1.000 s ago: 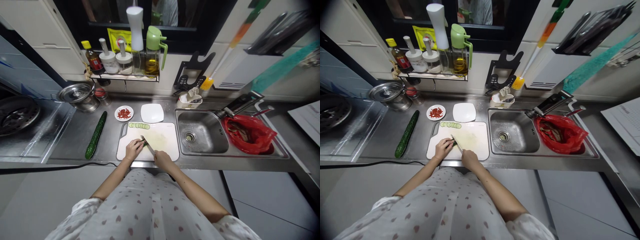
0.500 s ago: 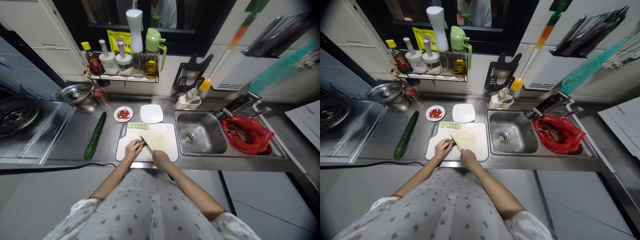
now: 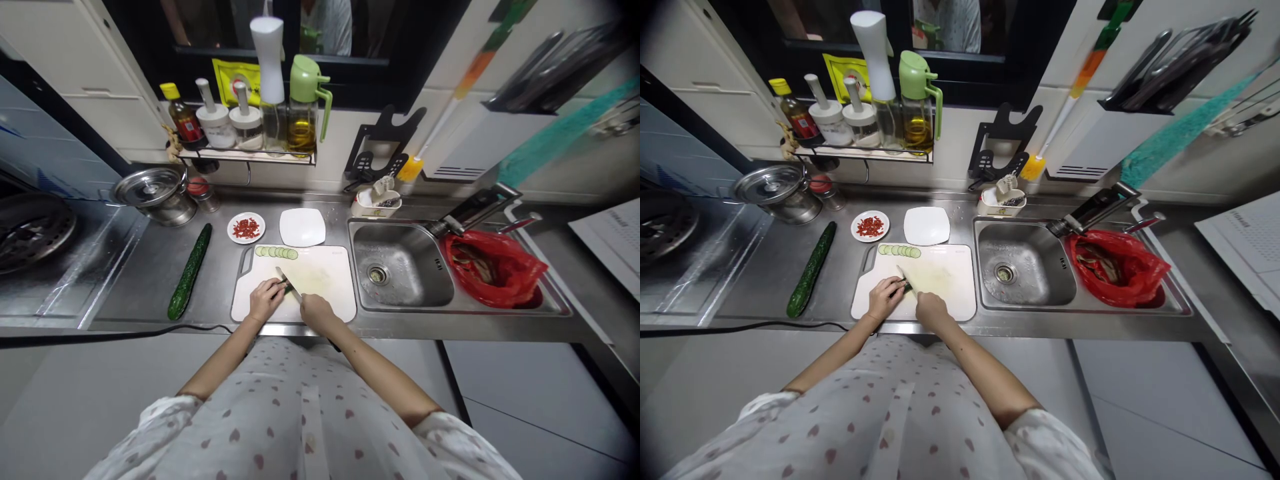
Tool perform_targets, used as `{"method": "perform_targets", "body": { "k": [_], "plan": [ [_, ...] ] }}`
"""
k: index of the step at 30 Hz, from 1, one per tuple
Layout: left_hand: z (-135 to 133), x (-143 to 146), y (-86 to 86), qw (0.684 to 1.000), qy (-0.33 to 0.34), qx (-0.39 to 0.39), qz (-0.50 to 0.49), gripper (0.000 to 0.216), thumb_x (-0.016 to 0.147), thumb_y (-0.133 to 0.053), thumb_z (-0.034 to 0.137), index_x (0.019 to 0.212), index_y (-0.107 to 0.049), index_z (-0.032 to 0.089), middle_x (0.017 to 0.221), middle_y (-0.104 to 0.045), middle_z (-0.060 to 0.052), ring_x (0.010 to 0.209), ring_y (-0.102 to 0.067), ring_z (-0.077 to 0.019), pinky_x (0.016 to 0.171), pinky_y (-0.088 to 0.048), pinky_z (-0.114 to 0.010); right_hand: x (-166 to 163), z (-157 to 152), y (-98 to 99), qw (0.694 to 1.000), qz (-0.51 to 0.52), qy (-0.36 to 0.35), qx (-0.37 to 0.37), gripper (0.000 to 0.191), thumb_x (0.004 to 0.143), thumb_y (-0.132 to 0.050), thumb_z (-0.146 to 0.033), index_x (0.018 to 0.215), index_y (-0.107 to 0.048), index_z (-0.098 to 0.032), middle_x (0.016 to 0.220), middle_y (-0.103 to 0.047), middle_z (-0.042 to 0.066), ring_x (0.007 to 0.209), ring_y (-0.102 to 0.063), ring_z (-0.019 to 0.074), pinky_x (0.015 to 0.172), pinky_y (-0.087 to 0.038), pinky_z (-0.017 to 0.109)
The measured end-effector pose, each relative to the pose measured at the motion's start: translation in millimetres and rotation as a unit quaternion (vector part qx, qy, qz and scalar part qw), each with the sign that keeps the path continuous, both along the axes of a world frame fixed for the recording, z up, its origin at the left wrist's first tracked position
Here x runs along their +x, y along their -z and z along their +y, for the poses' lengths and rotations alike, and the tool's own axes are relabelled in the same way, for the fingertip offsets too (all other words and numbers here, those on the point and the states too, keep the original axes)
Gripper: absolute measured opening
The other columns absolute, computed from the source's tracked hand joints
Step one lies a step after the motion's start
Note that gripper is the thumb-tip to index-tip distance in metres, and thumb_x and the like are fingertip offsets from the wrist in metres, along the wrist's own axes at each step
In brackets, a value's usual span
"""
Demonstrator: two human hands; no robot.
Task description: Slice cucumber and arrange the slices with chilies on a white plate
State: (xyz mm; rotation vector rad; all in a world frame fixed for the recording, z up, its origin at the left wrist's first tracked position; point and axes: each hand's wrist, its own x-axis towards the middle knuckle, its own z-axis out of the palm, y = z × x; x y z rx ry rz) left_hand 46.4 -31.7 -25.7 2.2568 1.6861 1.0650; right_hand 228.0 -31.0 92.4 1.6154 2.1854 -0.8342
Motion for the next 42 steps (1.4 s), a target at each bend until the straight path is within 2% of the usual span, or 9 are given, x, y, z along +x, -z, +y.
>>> {"method": "perform_targets", "body": {
  "k": [11,17,23,29,42],
  "plan": [
    [0,-1,1.9,1.0,0.002,0.003,0.007,0.019,0.091,-0.054,0.031,0.097,-0.072,0.027,0.103,-0.069,-0.004,0.091,-0.063,-0.0164,0.079,-0.052,-0.029,-14,15,13.2,1.0,0.006,-0.007,0.025,0.032,0.091,-0.037,-0.014,0.114,-0.06,-0.014,0.107,-0.068,0.015,0.103,-0.064,0.0234,0.08,-0.046,0.03],
    [0,-1,1.4,1.0,0.002,0.0,0.009,0.019,0.092,-0.054,0.031,0.099,-0.072,0.026,0.104,-0.069,-0.004,0.092,-0.063,-0.0166,0.079,-0.052,-0.029,-23,22,14.6,1.0,0.018,0.003,0.012,0.034,0.09,-0.039,-0.014,0.118,-0.059,-0.014,0.108,-0.068,0.014,0.105,-0.063,0.0223,0.081,-0.046,0.028],
    [-1,-1,-0.3,1.0,0.005,-0.004,0.002,0.02,0.092,-0.054,0.032,0.099,-0.072,0.027,0.105,-0.069,-0.004,0.093,-0.063,-0.0164,0.078,-0.052,-0.029,-15,12,18.2,1.0,0.005,-0.007,0.027,0.031,0.092,-0.038,-0.015,0.114,-0.06,-0.014,0.105,-0.068,0.014,0.102,-0.064,0.0224,0.08,-0.046,0.029],
    [0,-1,1.8,1.0,0.002,-0.001,0.002,0.02,0.092,-0.053,0.032,0.099,-0.072,0.027,0.105,-0.069,-0.004,0.092,-0.063,-0.0165,0.079,-0.052,-0.03,-4,1,18.5,1.0,-0.006,0.0,0.007,0.028,0.092,-0.039,-0.018,0.11,-0.061,-0.014,0.105,-0.068,0.015,0.099,-0.064,0.0239,0.078,-0.046,0.03],
    [0,0,0.5,1.0,0.0,-0.002,0.012,0.019,0.092,-0.054,0.031,0.097,-0.072,0.026,0.105,-0.069,-0.004,0.092,-0.063,-0.0166,0.078,-0.051,-0.029,-18,15,25.6,1.0,0.002,-0.006,0.024,0.031,0.091,-0.037,-0.015,0.112,-0.06,-0.014,0.106,-0.068,0.014,0.103,-0.064,0.023,0.081,-0.046,0.03]
  ]
}}
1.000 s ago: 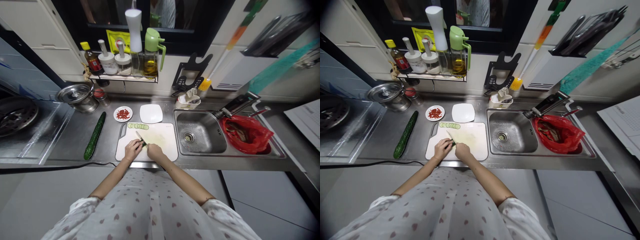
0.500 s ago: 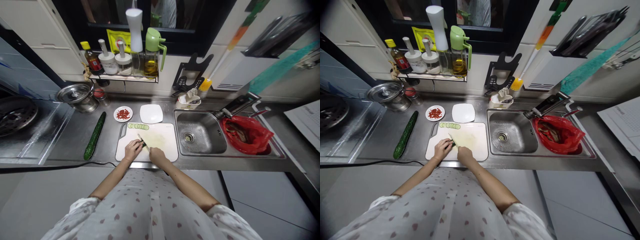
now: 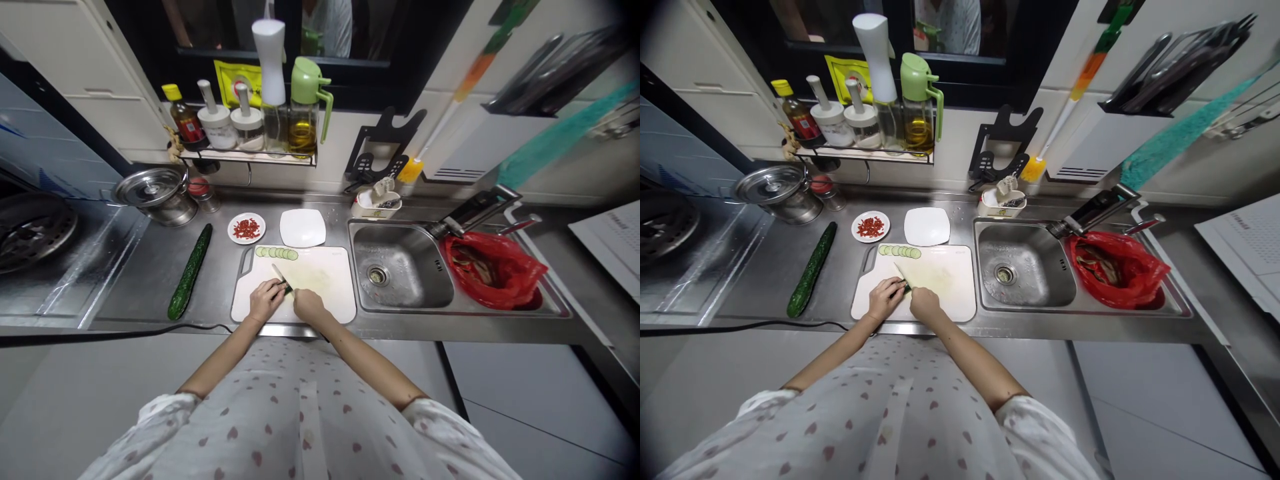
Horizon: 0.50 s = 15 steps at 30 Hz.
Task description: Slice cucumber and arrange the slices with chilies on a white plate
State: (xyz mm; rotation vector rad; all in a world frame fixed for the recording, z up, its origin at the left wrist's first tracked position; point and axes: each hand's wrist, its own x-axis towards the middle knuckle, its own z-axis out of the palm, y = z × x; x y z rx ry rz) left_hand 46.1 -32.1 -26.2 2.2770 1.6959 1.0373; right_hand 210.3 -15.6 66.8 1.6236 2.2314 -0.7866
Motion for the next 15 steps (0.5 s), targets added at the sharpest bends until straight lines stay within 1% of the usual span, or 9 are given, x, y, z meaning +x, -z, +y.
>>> {"method": "perform_targets", "body": {
  "k": [8,11,15],
  "plan": [
    [0,0,-0.5,1.0,0.002,0.007,-0.001,0.019,0.092,-0.054,0.031,0.097,-0.072,0.025,0.104,-0.07,-0.003,0.091,-0.063,-0.016,0.079,-0.051,-0.028,-8,6,1.1,1.0,0.016,0.013,-0.012,0.031,0.091,-0.04,-0.015,0.114,-0.061,-0.014,0.109,-0.068,0.013,0.103,-0.064,0.0228,0.08,-0.047,0.029],
    [0,-1,-0.6,1.0,0.003,0.003,0.001,0.019,0.092,-0.054,0.031,0.097,-0.071,0.025,0.104,-0.07,-0.002,0.092,-0.063,-0.0156,0.079,-0.051,-0.028,-4,2,1.2,1.0,0.008,0.013,-0.008,0.032,0.09,-0.039,-0.014,0.115,-0.06,-0.015,0.108,-0.068,0.014,0.104,-0.064,0.0228,0.08,-0.046,0.029],
    [0,-1,-0.3,1.0,-0.002,0.004,0.0,0.019,0.092,-0.054,0.032,0.097,-0.072,0.025,0.105,-0.07,-0.002,0.092,-0.063,-0.0156,0.078,-0.051,-0.028,8,-11,0.1,1.0,-0.01,0.003,-0.008,0.03,0.089,-0.04,-0.013,0.111,-0.061,-0.013,0.106,-0.068,0.015,0.102,-0.064,0.0241,0.08,-0.047,0.03]
  ]
}}
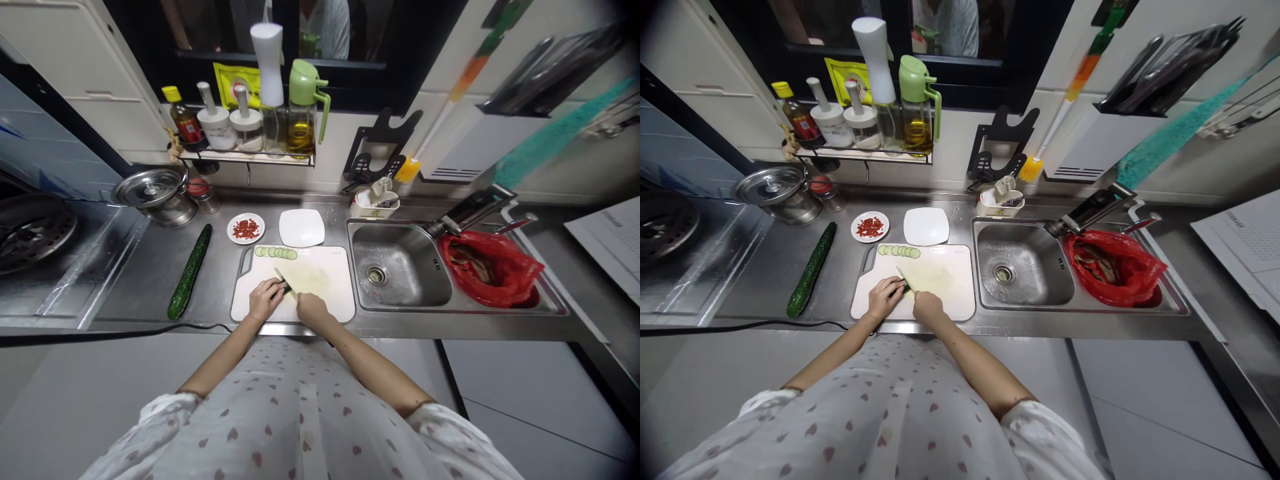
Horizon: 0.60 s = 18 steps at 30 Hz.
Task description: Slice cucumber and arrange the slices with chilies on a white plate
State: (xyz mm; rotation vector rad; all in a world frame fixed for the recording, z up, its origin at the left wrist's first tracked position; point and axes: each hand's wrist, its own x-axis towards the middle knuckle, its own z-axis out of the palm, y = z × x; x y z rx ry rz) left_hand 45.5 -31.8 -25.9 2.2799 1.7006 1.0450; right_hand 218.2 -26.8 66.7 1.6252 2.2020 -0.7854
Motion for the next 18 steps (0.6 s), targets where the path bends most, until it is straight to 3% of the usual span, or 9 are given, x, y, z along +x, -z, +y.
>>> {"method": "perform_targets", "body": {
  "k": [18],
  "plan": [
    [0,0,2.0,1.0,0.001,-0.006,0.01,0.02,0.092,-0.053,0.031,0.097,-0.072,0.025,0.106,-0.069,-0.003,0.093,-0.063,-0.0165,0.079,-0.051,-0.029,-8,8,5.4,1.0,-0.001,-0.002,0.01,0.031,0.09,-0.039,-0.013,0.112,-0.061,-0.014,0.107,-0.068,0.015,0.103,-0.064,0.0229,0.08,-0.047,0.03]
  ]
}}
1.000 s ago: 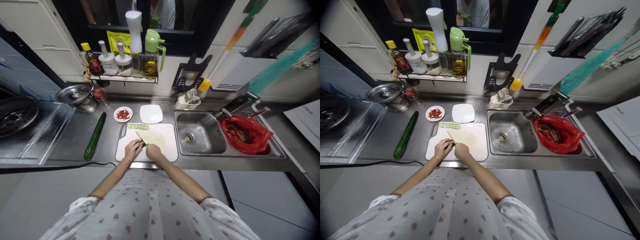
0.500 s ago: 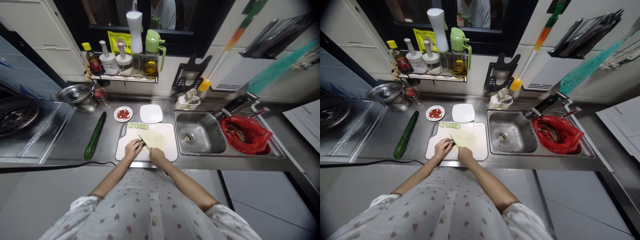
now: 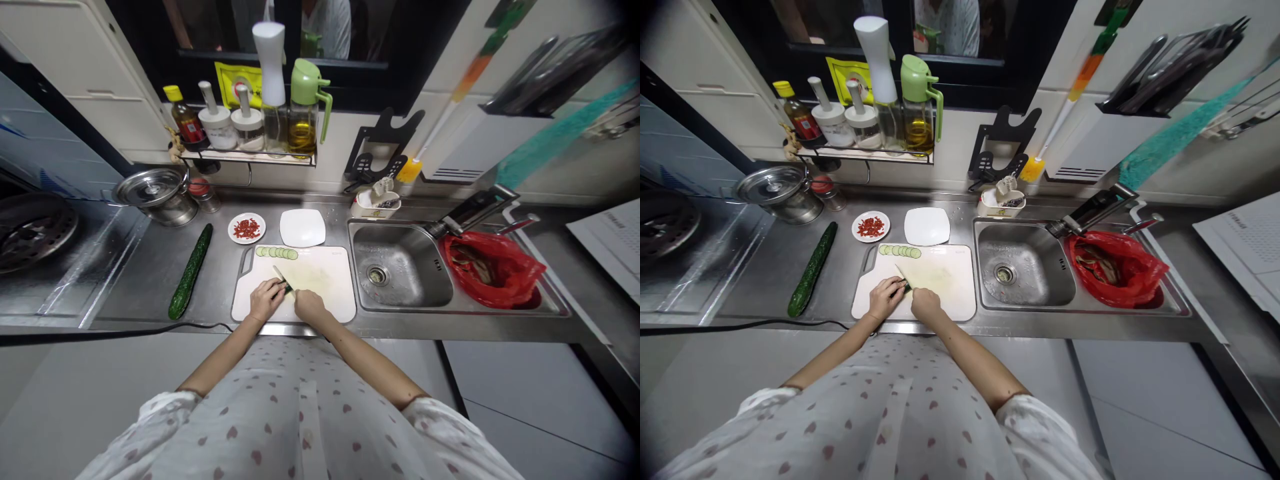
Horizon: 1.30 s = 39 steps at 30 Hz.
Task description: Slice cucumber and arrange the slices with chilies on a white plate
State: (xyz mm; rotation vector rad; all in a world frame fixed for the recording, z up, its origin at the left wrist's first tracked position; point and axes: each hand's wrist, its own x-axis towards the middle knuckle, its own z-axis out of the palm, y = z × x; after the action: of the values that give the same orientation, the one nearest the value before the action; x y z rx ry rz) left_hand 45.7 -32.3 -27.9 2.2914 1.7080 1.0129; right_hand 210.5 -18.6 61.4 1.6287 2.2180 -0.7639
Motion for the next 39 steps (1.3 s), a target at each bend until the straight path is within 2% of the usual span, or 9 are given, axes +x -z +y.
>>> {"method": "perform_targets", "body": {
  "k": [14,20,28,39],
  "plan": [
    [1,0,0.0,1.0,0.002,0.002,0.003,0.02,0.092,-0.053,0.031,0.096,-0.072,0.025,0.107,-0.069,-0.003,0.091,-0.062,-0.0162,0.078,-0.05,-0.029,-15,16,-0.6,0.999,0.028,0.024,-0.017,0.03,0.089,-0.043,-0.013,0.111,-0.063,-0.015,0.105,-0.07,0.013,0.103,-0.064,0.0215,0.081,-0.046,0.027],
    [0,0,-0.9,1.0,0.005,-0.002,0.004,0.021,0.092,-0.052,0.031,0.097,-0.072,0.025,0.107,-0.068,-0.004,0.091,-0.062,-0.0159,0.079,-0.05,-0.029,-14,13,4.6,0.999,0.025,0.021,-0.005,0.032,0.092,-0.04,-0.015,0.116,-0.06,-0.015,0.104,-0.069,0.013,0.103,-0.064,0.0209,0.081,-0.046,0.027],
    [1,0,1.1,1.0,0.006,-0.007,-0.004,0.022,0.092,-0.052,0.033,0.099,-0.072,0.027,0.107,-0.068,-0.004,0.093,-0.063,-0.0163,0.08,-0.052,-0.03,-7,4,9.1,1.0,-0.003,-0.001,0.011,0.029,0.094,-0.036,-0.016,0.113,-0.058,-0.014,0.104,-0.068,0.014,0.1,-0.065,0.0217,0.079,-0.046,0.028],
    [1,1,-0.5,1.0,0.0,-0.005,-0.002,0.021,0.092,-0.052,0.031,0.097,-0.072,0.026,0.107,-0.069,-0.004,0.092,-0.063,-0.0159,0.078,-0.051,-0.028,-8,3,10.1,1.0,-0.004,0.007,0.025,0.029,0.093,-0.035,-0.014,0.111,-0.058,-0.014,0.101,-0.069,0.013,0.098,-0.065,0.0211,0.078,-0.047,0.028]
  ]
}}
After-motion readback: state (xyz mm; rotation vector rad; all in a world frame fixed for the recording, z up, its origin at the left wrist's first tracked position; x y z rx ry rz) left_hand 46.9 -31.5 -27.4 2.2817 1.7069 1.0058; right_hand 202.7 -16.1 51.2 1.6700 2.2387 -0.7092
